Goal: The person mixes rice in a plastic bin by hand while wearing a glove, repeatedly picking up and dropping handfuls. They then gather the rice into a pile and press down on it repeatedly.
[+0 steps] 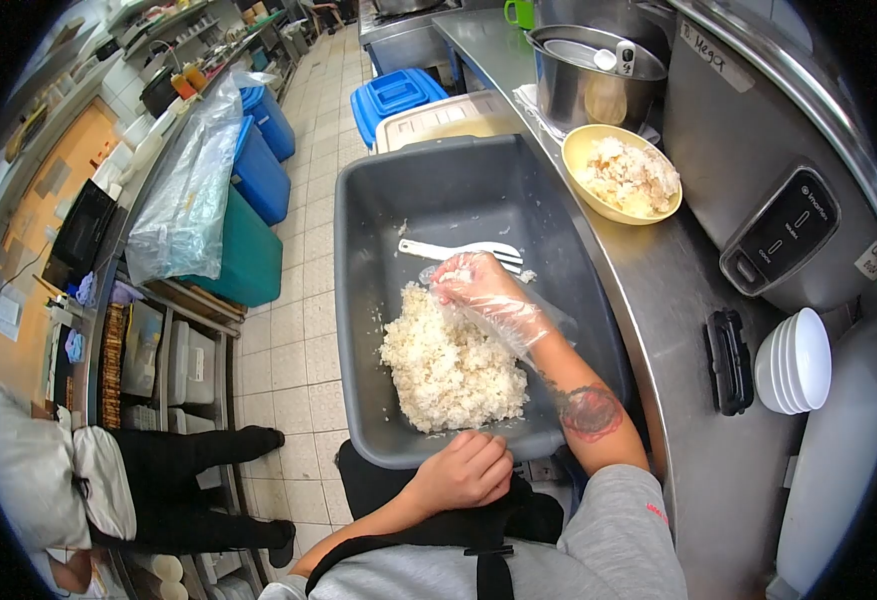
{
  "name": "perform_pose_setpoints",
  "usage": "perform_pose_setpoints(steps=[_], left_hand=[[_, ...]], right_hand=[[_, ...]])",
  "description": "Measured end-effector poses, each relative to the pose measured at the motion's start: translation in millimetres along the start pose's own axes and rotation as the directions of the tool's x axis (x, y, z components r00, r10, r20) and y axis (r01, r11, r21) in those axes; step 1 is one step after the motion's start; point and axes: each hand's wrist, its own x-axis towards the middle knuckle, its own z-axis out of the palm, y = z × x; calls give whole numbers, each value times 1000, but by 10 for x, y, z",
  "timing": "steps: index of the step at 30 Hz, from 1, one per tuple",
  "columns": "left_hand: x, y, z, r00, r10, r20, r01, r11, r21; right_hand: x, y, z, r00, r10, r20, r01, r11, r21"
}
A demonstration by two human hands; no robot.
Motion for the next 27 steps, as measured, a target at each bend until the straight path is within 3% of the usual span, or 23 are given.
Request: perform_pose_setpoints(steps=[5,9,10,12,15,18,19,20,21,22,23,24,25,26,27], left_hand=[[-1,-7,-1,1000,-10,6,10,1000,-14],[7,-2,21,1000,-16,-20,15,998,-54],[16,0,21,1000,-12,-19,11,999,-53],[24,1,7,1000,-10,-16,9,999,-43],[33,3,10,999,-16,-32,14,999,-49],[20,6,12,999,-23,-36,21,998,-56],[22,2,12,999,-25,-38,23,998,-58],[23,-3,10,999,-22,-34,20,998,-65],[14,-4,9,999,-21,-28,19,997,-72],[2,-2,9,1000,-22,-19,21,997,-80],[0,-4,12,999,-20,-32,17,997,-81],[6,-8,19,999,-16,-45,12,996,-83],[16,-13,19,998,-10,-59,5,996,-84],[19,-15,10,999,-9,-47,5,997,-82],[19,-12,1,999,-10,-36,8,997,-81]], right_hand=[[14,43,-30,995,-72,-63,63,988,-143],[-59,-84,34,997,-29,-70,6,954,-299],[-35,62,25,999,-37,-28,33,992,-121],[15,149,-7,990,-124,66,139,918,-371],[-18,45,45,995,-100,25,91,729,-679],[-93,-252,56,974,-224,-17,166,770,-617],[-92,-409,55,970,-222,-96,146,854,-499],[-164,-598,21,912,-382,-148,253,809,-530],[-230,-867,3,826,-512,-236,245,703,-668],[-234,-1016,-70,621,-742,-251,335,541,-771],[-410,-1380,27,652,-607,-455,232,730,-643],[-447,-1559,-46,449,-805,-388,215,519,-827],[-466,-1662,-152,311,-895,-320,171,384,-907],[-454,-1703,-287,234,-932,-278,46,296,-954],[-401,-1697,-493,294,-929,-223,-69,212,-975]])
